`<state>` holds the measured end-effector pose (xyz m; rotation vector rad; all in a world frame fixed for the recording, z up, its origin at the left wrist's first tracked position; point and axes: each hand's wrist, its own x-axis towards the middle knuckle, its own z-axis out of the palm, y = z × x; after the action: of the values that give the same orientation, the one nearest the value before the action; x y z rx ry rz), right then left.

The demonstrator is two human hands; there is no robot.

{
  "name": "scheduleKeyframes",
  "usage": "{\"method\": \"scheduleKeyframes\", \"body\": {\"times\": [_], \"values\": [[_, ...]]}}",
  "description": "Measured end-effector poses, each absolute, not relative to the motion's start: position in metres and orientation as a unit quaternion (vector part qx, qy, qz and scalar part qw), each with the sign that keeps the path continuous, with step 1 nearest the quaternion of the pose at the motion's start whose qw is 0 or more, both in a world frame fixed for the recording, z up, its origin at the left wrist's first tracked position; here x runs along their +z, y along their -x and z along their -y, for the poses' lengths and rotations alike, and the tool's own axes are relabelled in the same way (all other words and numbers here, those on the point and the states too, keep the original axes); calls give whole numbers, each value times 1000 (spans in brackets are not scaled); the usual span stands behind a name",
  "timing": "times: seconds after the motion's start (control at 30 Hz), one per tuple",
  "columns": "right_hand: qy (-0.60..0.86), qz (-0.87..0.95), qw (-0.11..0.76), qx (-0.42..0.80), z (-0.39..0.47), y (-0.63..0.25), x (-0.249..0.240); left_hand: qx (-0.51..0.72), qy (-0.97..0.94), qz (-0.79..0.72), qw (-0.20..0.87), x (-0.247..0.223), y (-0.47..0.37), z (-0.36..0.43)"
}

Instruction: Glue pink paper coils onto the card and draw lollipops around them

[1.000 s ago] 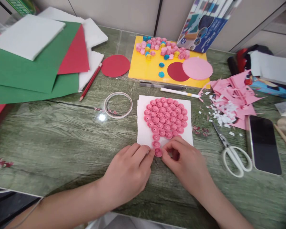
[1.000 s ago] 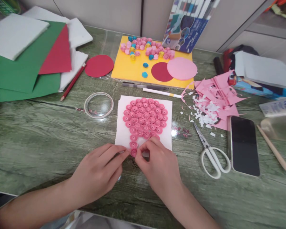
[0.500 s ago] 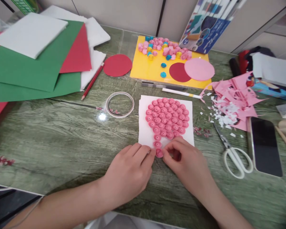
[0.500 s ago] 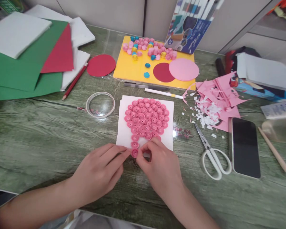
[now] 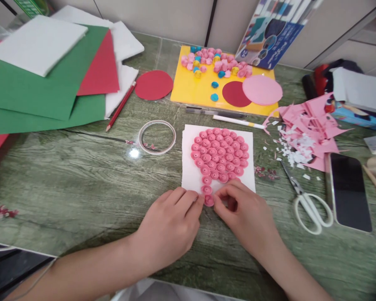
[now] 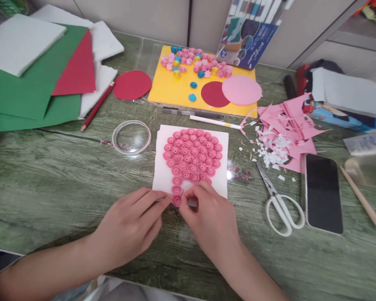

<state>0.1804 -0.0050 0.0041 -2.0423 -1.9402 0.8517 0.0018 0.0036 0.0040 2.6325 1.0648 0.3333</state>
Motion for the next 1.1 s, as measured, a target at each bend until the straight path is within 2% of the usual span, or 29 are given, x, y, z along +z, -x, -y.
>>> {"method": "scheduleKeyframes", "body": {"times": [0.8, 1.1], "values": [[684, 668, 122, 265, 6, -180, 1, 102, -917, -358, 139, 3, -1, -1], [685, 655, 124, 294, 5, -182, 2, 53, -931, -349, 93, 4, -3, 3]]}}
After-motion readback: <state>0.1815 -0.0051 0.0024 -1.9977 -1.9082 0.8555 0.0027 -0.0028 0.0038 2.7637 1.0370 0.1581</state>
